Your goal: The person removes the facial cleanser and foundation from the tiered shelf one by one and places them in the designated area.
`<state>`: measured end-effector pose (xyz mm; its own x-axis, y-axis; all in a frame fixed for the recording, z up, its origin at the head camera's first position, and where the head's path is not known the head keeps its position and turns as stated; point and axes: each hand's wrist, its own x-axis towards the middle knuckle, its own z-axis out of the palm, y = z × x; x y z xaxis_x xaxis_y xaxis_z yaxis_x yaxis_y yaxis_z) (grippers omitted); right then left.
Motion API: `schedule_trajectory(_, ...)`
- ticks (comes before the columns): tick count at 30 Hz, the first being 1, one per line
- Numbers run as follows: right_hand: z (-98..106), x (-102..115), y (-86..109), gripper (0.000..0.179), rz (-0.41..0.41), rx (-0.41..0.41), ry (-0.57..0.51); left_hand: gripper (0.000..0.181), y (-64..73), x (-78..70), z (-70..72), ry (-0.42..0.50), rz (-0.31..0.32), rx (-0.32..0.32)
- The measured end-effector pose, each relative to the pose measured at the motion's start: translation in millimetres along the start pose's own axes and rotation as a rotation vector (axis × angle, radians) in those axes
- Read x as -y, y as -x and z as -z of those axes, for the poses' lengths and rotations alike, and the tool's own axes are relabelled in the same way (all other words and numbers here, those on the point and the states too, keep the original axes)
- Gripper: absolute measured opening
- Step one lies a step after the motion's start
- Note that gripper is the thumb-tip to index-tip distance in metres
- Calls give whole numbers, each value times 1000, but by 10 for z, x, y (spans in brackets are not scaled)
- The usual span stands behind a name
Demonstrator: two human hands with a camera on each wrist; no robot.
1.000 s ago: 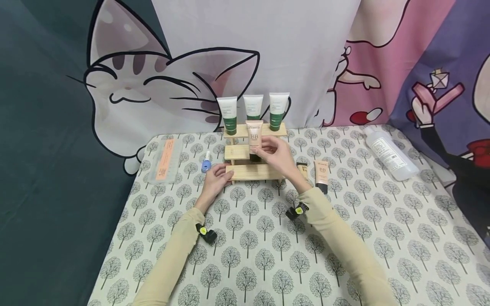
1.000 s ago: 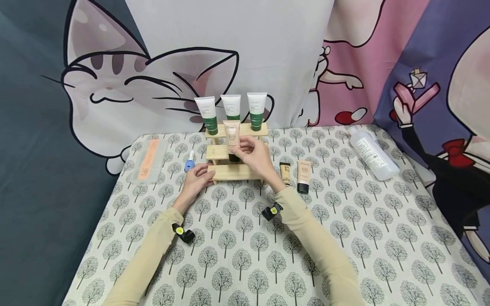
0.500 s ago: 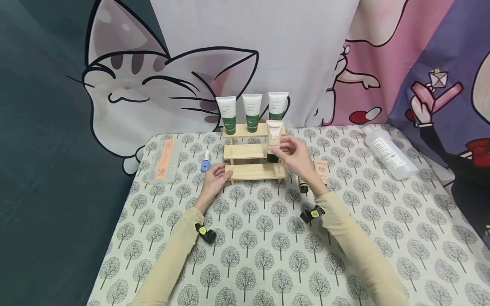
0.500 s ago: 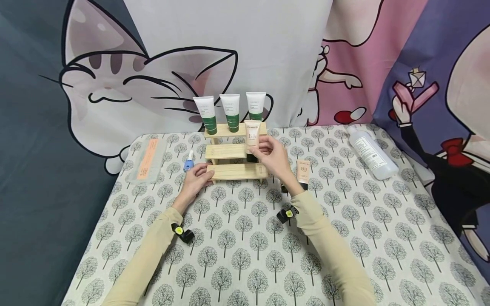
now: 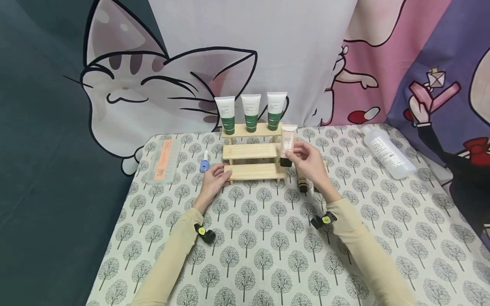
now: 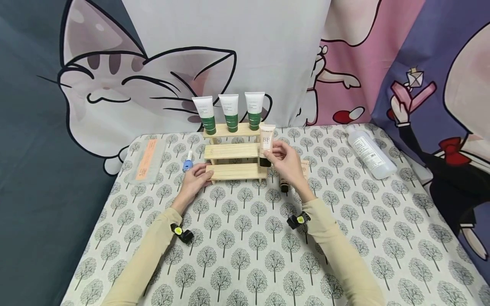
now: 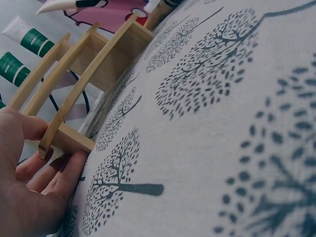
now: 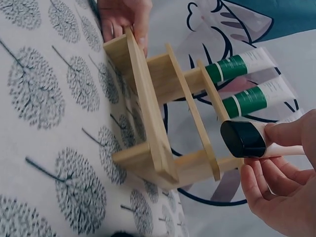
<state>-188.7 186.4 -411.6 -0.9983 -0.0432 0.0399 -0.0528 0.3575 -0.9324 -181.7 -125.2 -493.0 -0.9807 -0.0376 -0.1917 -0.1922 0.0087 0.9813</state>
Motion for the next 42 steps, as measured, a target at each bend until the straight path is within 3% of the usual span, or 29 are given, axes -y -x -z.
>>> schedule_trajectory(22, 593, -304, 303, 49, -63, -82, 112, 46, 8, 1, 15, -5, 0, 1)
schedule_trajectory(42, 1019, -697, 449, 53, -120, -136, 175, 45, 2, -2, 9, 0, -2, 9)
